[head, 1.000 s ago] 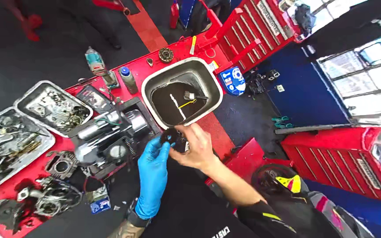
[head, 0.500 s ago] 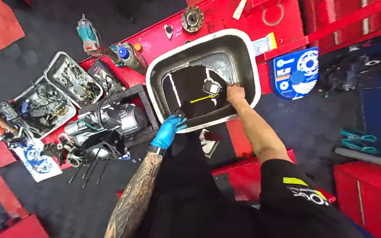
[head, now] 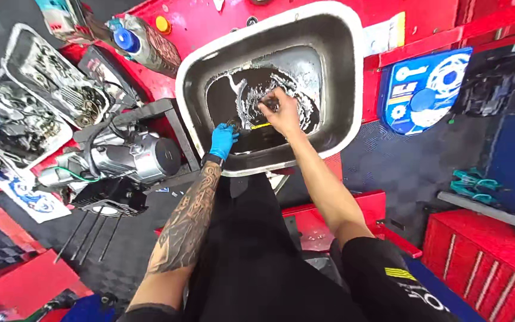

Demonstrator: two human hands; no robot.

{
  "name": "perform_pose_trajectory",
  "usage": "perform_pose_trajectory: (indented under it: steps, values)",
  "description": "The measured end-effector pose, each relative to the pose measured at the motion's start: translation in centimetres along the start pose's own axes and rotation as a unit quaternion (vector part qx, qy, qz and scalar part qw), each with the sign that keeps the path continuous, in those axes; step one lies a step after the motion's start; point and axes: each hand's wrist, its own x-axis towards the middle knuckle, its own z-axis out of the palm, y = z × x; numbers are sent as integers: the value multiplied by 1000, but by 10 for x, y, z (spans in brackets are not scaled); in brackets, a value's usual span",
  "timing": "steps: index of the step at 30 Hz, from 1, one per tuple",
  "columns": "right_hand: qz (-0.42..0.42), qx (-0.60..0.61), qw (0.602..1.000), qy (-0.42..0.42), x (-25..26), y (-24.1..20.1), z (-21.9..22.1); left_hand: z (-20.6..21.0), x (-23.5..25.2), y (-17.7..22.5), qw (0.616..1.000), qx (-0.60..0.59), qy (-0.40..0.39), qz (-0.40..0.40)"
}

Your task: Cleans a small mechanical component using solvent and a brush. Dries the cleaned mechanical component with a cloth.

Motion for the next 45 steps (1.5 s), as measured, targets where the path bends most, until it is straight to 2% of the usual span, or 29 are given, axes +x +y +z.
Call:
perform_pose_trajectory:
  steps: [2,4,6,8,11,13,15,19,22,24,26,28,30,32,34,36,39,42,45]
  values:
    - [1,-17,999,-48,7,7,28,6,14,1,1000,26,8,-8]
    - [25,-118,982,-142,13,14,45,9,32,-4,999,43,15,-14]
    - [54,-161,966,-197,14,15,50,11,40,-6,999,49,7,-14]
    - [60,-120,975,-175,12,1,44,11,45,-4,998,54,-5,-7]
    - [10,64,996,-64,-2,-21,51,13,48,-6,996,81,-23,20]
    - [8,147,988,-54,-10,-28,64,13,43,-5,994,96,-37,48]
    - [6,169,982,-80,-18,-21,79,12,36,-1,994,77,-39,71]
    - [-49,94,988,-111,-24,3,71,-2,29,0,998,-14,-24,54]
    - [-65,35,996,-48,-22,-2,61,-6,25,-7,998,51,-25,32]
    - [-76,89,992,-38,-22,-14,63,-4,24,-7,996,69,-29,39]
    - [-94,138,983,-74,-31,-11,73,-4,20,-6,996,65,-15,57]
    - [-95,102,987,-86,-35,7,72,-8,19,-7,996,68,-8,49]
    - [-86,55,993,-64,-31,12,65,-13,20,-13,996,86,0,38]
    - [-89,88,991,-47,-33,-6,63,-13,19,-14,994,99,-1,36]
    - [-95,143,982,-74,-44,-17,69,-10,13,-12,993,111,10,49]
    - [-91,123,984,-91,-47,-3,69,-12,12,-7,993,105,18,55]
    - [-71,66,994,-59,-41,8,62,-18,11,-11,992,113,27,45]
    - [-75,120,987,-71,-51,-16,67,-14,9,-9,981,185,27,49]
    - [-86,106,986,-98,-51,5,69,-17,9,-5,982,174,38,62]
